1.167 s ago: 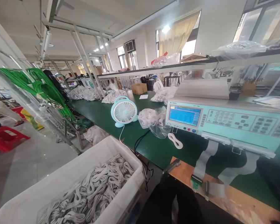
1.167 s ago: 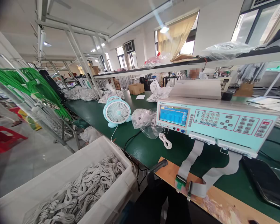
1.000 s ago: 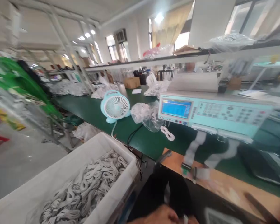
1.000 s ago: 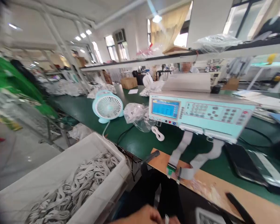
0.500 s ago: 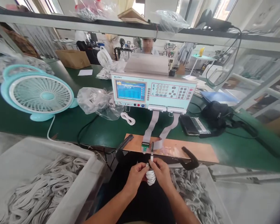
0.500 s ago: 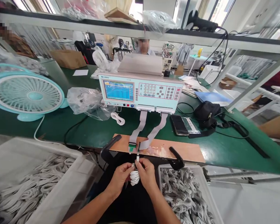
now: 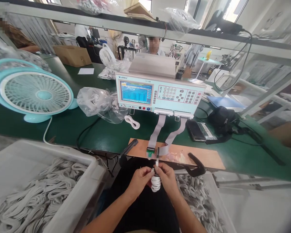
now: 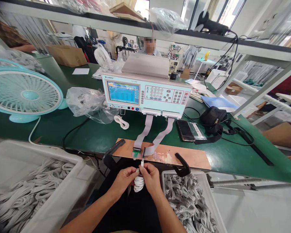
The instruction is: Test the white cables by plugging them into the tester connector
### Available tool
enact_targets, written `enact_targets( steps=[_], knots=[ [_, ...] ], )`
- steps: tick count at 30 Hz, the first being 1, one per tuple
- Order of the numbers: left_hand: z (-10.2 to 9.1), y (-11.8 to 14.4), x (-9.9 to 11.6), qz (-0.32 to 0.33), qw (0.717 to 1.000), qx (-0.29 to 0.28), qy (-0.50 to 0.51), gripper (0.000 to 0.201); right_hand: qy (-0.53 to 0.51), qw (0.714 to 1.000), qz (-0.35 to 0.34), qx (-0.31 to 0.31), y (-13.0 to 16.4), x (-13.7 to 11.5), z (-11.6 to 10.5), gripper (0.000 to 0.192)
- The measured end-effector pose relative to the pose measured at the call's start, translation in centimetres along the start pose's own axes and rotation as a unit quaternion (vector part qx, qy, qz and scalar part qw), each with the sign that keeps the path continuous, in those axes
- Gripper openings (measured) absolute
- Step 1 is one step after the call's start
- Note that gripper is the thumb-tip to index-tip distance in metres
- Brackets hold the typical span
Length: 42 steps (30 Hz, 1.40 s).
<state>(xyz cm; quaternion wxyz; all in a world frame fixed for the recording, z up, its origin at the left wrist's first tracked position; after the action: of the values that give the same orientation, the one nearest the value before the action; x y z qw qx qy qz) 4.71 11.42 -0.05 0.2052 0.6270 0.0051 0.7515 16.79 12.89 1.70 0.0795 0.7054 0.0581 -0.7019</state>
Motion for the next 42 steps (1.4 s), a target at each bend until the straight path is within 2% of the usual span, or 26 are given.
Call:
enact_targets(
  steps=[3, 6, 12, 18, 22, 29, 32, 35, 38, 42],
  knots=[
    [-0.3, -0.1, 0.4, 0.031, 0.998, -0.036, -0.051, 0.028, -0.029, 1.0, 0.009, -0.003, 0.0, 0.3, 0.2, 0.022],
    [-0.4, -0.2, 0.6, 0.035, 0.996, -0.052, -0.066, 0.026, -0.048, 0.999, 0.008, -0.002, -0.1, 0.5, 0.2, 0.022],
    [-0.3, -0.2, 1.3, 0.031, 0.994, -0.063, -0.079, 0.025, -0.071, 0.997, 0.022, -0.002, 0.1, 0.4, 0.3, 0.024],
    [-0.4, 0.1, 2.7, 0.065, 0.984, -0.071, -0.152, 0.028, -0.021, 1.0, 0.003, -0.009, 0.2, -0.7, 0.4, 0.024],
    [-0.6, 0.1, 3.1, 0.081, 0.98, -0.062, -0.171, 0.03, -0.031, 1.0, 0.004, -0.001, 0.2, -0.7, 0.4, 0.024],
    [0.0, 0.8, 5.4, 0.119, 0.95, -0.118, -0.264, 0.035, -0.155, 0.983, 0.093, -0.002, 0.3, 0.0, 0.9, 0.028],
    [0.0, 0.8, 6.1, 0.149, 0.951, -0.09, -0.256, 0.033, -0.191, 0.977, 0.091, 0.004, 0.2, 0.0, 1.1, 0.026],
    [-0.3, 0.7, 6.0, 0.183, 0.959, -0.041, -0.212, 0.031, -0.182, 0.98, 0.076, -0.009, 0.0, -0.2, 1.0, 0.023],
    [-0.9, 0.6, 5.1, 0.171, 0.971, 0.018, -0.165, 0.031, -0.14, 0.988, 0.066, -0.022, -0.2, -0.3, 0.6, 0.024],
    [-1.2, 0.1, 4.2, 0.145, 0.98, 0.052, -0.124, 0.03, -0.105, 0.992, 0.059, -0.028, -0.5, -0.3, 0.2, 0.026]
  ],
)
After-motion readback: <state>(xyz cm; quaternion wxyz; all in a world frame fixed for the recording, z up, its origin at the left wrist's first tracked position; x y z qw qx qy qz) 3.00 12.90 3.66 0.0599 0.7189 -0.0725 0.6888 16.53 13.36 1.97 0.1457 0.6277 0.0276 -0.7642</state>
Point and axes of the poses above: each hand's wrist, its own y-axis away from the middle knuckle, its own z-axis out of the palm, x = y × z, the point moved 6 cm from there along -y, towards the middle knuckle, and after that the axes turned 7 degrees about -x, right-handed, at the moved point
